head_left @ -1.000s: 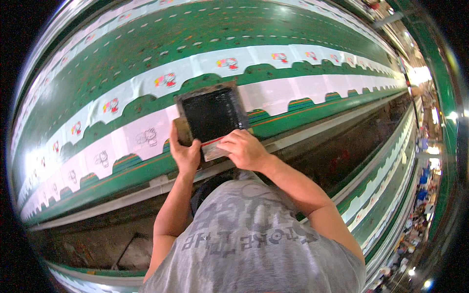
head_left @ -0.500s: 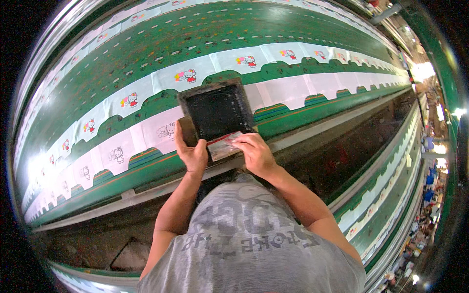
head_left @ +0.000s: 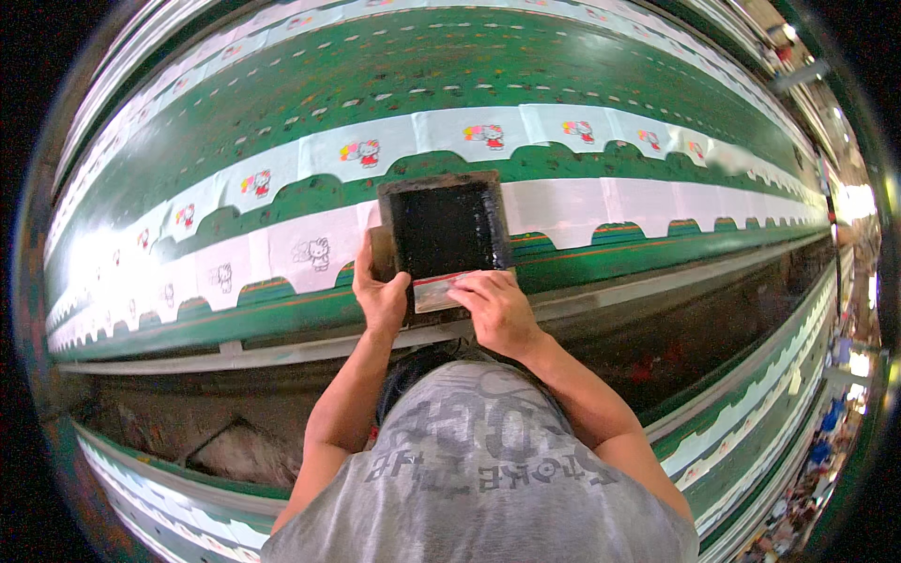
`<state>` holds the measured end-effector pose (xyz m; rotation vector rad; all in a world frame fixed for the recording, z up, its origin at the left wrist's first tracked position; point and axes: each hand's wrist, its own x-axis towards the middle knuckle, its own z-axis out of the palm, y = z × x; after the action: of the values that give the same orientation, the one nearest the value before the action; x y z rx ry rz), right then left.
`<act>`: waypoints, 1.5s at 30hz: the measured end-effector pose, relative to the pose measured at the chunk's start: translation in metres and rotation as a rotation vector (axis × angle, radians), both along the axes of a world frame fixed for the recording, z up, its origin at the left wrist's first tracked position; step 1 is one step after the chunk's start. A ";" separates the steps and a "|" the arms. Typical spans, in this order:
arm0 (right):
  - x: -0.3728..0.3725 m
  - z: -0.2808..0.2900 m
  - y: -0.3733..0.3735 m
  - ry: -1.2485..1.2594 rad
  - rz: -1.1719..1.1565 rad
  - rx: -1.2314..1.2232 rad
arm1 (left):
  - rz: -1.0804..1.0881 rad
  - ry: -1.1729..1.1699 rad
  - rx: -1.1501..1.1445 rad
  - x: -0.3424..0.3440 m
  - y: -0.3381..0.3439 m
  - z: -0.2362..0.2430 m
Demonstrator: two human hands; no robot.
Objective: The person uses a squeegee to pull ink across a screen printing frame placed on a long fabric roll. The person repeatedly repositions the frame and scrapes ink to print a pattern along the fabric.
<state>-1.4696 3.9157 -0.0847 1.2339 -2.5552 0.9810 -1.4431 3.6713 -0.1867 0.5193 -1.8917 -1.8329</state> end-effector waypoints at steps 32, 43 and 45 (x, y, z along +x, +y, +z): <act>0.295 0.002 0.134 -0.162 -1.029 0.233 | -0.173 0.684 -0.330 -0.099 -0.063 0.051; 0.404 -0.006 0.135 -0.047 -1.256 0.055 | -0.253 0.995 -0.588 -0.042 0.101 0.205; 0.415 -0.008 0.138 -0.129 -1.240 0.031 | -0.339 0.892 -0.708 -0.036 0.105 0.218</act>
<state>-1.0550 4.0540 -0.0925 -0.5025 -2.6334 0.6659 -1.4792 3.7765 0.0310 -0.7688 -1.8078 -1.0905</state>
